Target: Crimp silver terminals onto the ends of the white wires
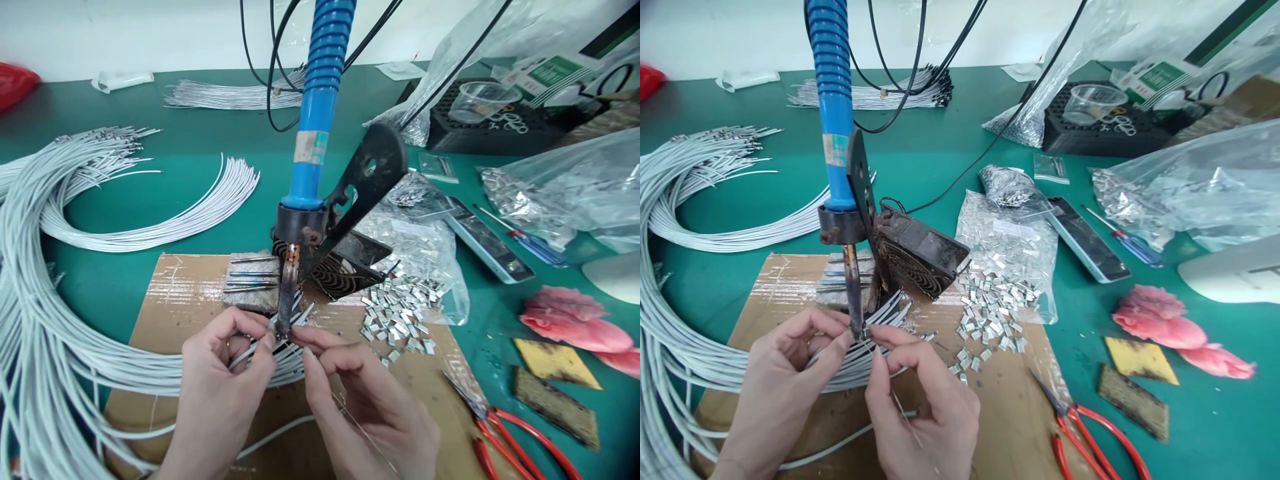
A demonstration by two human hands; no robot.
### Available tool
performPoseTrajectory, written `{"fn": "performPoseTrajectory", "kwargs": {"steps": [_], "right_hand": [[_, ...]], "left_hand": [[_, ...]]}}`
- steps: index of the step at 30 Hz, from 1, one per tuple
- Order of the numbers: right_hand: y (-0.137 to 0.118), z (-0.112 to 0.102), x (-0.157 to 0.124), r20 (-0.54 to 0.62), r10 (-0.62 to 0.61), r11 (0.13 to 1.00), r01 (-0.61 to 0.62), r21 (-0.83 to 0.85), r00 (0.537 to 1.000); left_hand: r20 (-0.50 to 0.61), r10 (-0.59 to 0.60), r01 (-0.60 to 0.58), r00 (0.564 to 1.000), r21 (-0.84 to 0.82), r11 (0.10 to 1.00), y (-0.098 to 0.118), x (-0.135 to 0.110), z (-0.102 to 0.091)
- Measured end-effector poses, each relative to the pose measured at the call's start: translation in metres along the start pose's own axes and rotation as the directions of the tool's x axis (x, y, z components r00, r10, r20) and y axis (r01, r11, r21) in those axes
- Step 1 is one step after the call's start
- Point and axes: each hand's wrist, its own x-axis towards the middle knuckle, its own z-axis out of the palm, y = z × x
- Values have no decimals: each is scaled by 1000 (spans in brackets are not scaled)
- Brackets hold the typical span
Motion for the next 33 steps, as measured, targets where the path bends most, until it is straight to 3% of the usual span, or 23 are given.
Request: {"fn": "performPoseTrajectory", "kwargs": {"steps": [7,21,28,33], "right_hand": [[-3,0,0,1,5,1000,-5,10,1000],[-7,0,1,-14,-24,999,24,-36,1000],[-7,0,1,-14,-43,999,43,-24,999],[-7,0,1,-14,-56,998,55,-42,998]], "left_hand": [[-48,32,-30,998,39,999,-1,-3,2],[76,23,-36,997,169,985,-14,-4,-12],[-78,63,-54,995,110,992,-6,-8,-1],[-33,54,-50,998,101,994,-6,-7,-2]]}}
